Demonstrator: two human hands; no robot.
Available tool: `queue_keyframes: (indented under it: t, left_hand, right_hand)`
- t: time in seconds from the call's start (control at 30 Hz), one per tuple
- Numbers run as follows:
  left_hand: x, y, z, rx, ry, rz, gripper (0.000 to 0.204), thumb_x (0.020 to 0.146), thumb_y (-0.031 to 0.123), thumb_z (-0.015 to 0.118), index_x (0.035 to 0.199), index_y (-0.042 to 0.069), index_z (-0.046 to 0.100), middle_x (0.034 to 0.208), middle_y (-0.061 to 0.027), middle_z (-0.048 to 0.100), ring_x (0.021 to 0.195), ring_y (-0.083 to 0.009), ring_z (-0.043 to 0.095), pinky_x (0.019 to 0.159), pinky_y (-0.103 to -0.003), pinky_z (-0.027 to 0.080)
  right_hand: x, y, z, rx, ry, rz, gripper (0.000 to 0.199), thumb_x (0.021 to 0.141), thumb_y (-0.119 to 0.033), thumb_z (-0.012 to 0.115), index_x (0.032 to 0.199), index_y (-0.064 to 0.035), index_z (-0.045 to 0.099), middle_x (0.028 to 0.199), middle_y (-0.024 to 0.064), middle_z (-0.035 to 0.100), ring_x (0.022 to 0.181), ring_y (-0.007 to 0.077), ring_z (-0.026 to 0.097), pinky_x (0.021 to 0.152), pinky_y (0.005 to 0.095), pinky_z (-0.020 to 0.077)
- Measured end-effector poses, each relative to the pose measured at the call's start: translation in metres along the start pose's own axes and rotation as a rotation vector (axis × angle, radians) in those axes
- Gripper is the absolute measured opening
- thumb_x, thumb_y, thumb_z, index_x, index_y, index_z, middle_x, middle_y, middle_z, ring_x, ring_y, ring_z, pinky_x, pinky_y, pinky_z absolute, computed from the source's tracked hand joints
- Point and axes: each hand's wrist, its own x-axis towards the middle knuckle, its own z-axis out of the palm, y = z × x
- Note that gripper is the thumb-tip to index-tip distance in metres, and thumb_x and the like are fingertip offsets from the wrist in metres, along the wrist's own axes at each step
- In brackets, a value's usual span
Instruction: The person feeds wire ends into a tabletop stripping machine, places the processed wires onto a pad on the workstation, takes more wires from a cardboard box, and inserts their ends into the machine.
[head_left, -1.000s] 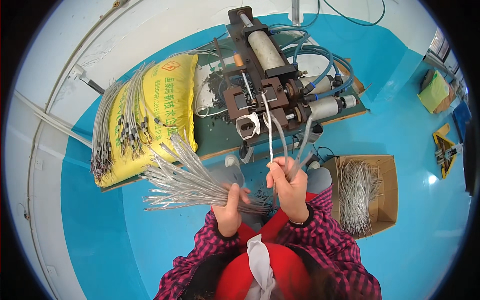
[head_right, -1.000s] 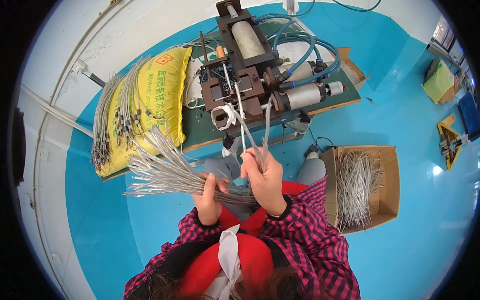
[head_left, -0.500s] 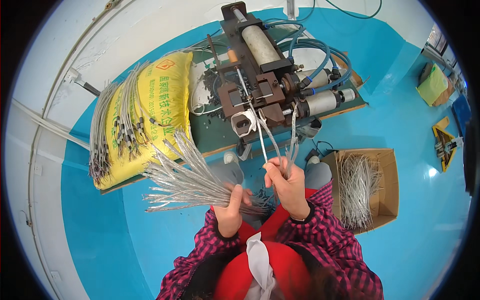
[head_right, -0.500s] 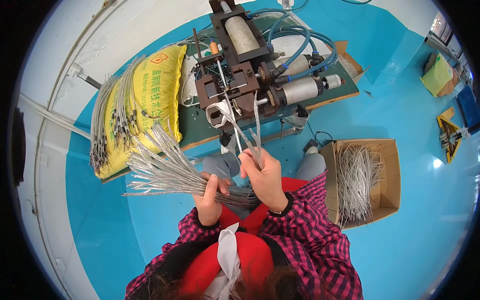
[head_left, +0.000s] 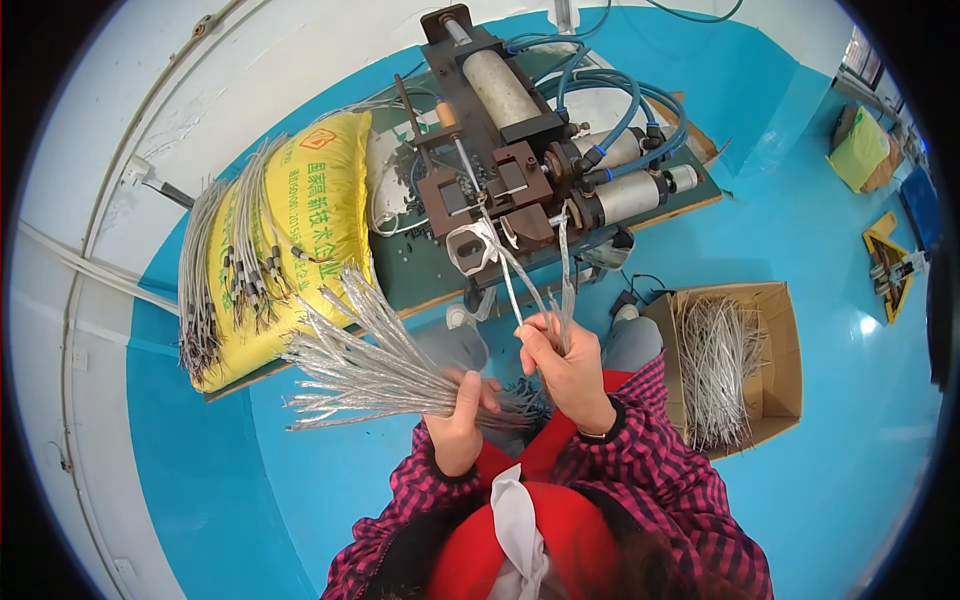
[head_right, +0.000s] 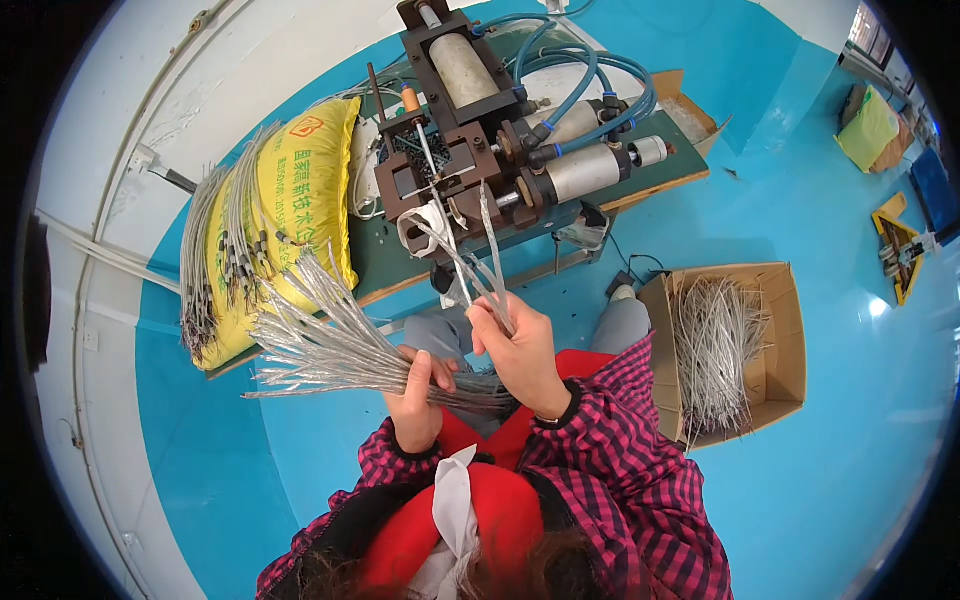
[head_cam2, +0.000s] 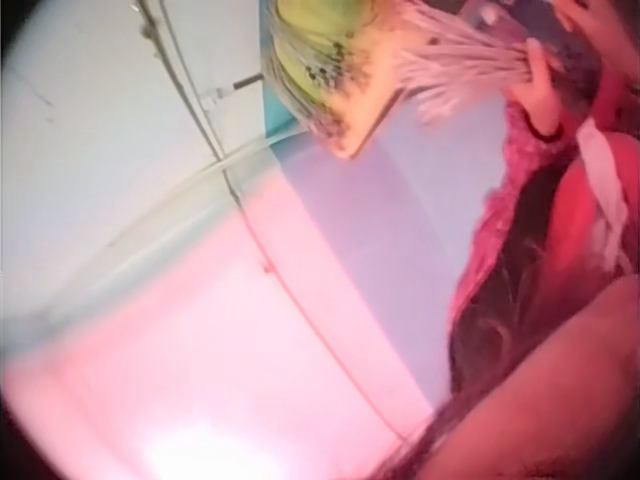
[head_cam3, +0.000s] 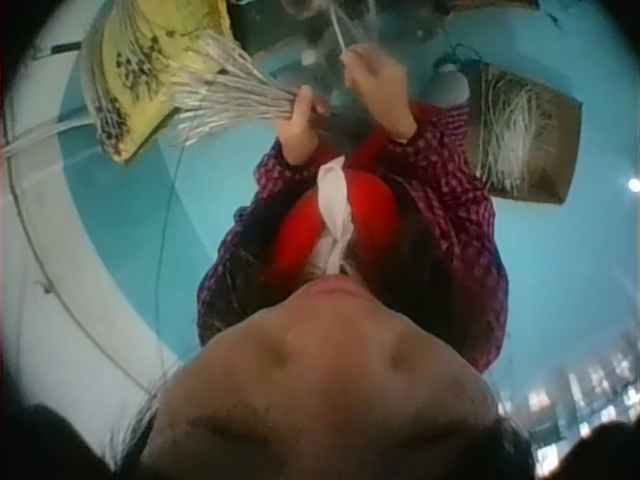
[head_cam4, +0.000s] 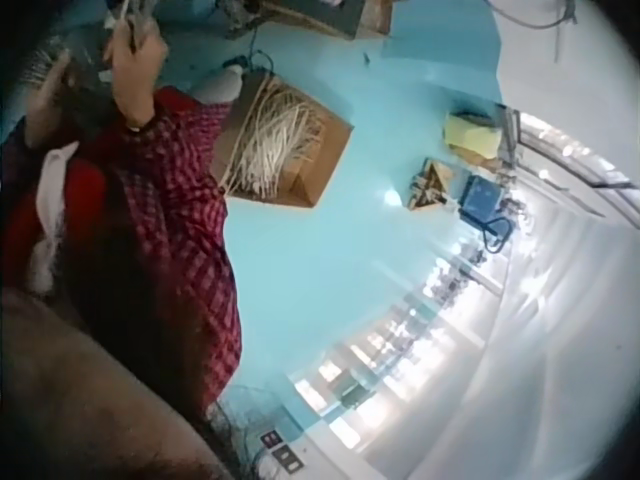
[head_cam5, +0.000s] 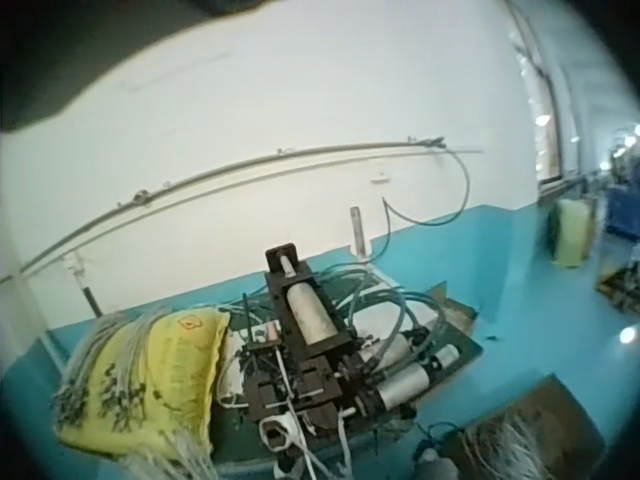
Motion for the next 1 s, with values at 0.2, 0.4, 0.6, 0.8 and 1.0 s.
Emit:
queue_keyframes:
  t: [0.2, 0.4, 0.6, 0.8, 1.0]
  left_hand:
    - [0.001, 0.004, 0.003, 0.114, -0.017, 0.028, 0.017, 0.094, 0.012, 0.046, 0.079, 0.005, 0.044, 0.06, -0.0064, 0.049, 0.057, -0.0169, 0.049, 0.073, -0.038, 0.043]
    - [0.001, 0.003, 0.001, 0.058, -0.016, 0.014, 0.013, 0.093, 0.008, 0.048, 0.08, 0.003, 0.046, 0.061, -0.0064, 0.05, 0.058, -0.0167, 0.05, 0.074, -0.038, 0.044]
    - [-0.001, 0.006, -0.001, 0.065, -0.044, -0.006, 0.012, 0.091, 0.005, 0.051, 0.08, 0.001, 0.05, 0.063, -0.0063, 0.053, 0.061, -0.0148, 0.053, 0.07, -0.032, 0.046]
    - [-0.002, 0.01, 0.001, 0.169, -0.113, -0.063, 0.017, 0.091, 0.012, 0.056, 0.079, 0.001, 0.052, 0.064, -0.0038, 0.056, 0.057, -0.0094, 0.053, 0.054, -0.022, 0.042]
    - [-0.005, 0.007, 0.001, 0.211, -0.158, -0.101, 0.013, 0.09, 0.011, 0.059, 0.085, 0.0, 0.055, 0.072, -0.0038, 0.059, 0.066, -0.0085, 0.055, 0.06, -0.022, 0.045]
  right_hand:
    - [0.004, -0.001, 0.001, -0.009, -0.028, 0.021, 0.009, 0.089, -0.008, 0.055, 0.09, 0.0003, 0.059, 0.062, 0.0007, 0.054, 0.054, 0.005, 0.047, 0.051, 0.0196, 0.0328]
    - [0.004, -0.005, 0.002, -0.043, -0.02, 0.003, 0.013, 0.089, -0.013, 0.056, 0.088, -0.0006, 0.058, 0.06, -0.0018, 0.054, 0.056, 0.002, 0.044, 0.05, 0.0198, 0.0333]
    - [-0.008, -0.016, 0.004, -0.025, -0.091, -0.01, 0.01, 0.092, -0.011, 0.05, 0.095, -0.0011, 0.052, 0.065, -0.0001, 0.056, 0.058, 0.0026, 0.045, 0.053, 0.0202, 0.0348]
    - [-0.021, -0.027, 0.01, -0.147, -0.297, -0.295, 0.01, 0.096, -0.006, 0.037, 0.097, -0.0013, 0.046, 0.074, 0.0045, 0.054, 0.058, 0.0075, 0.044, 0.054, 0.021, 0.0364]
    - [-0.021, -0.023, 0.02, -0.37, -0.191, -0.469, 0.024, 0.079, -0.001, 0.067, 0.097, 0.0013, 0.051, 0.072, 0.0089, 0.053, 0.058, 0.0138, 0.052, 0.05, 0.0259, 0.0409]
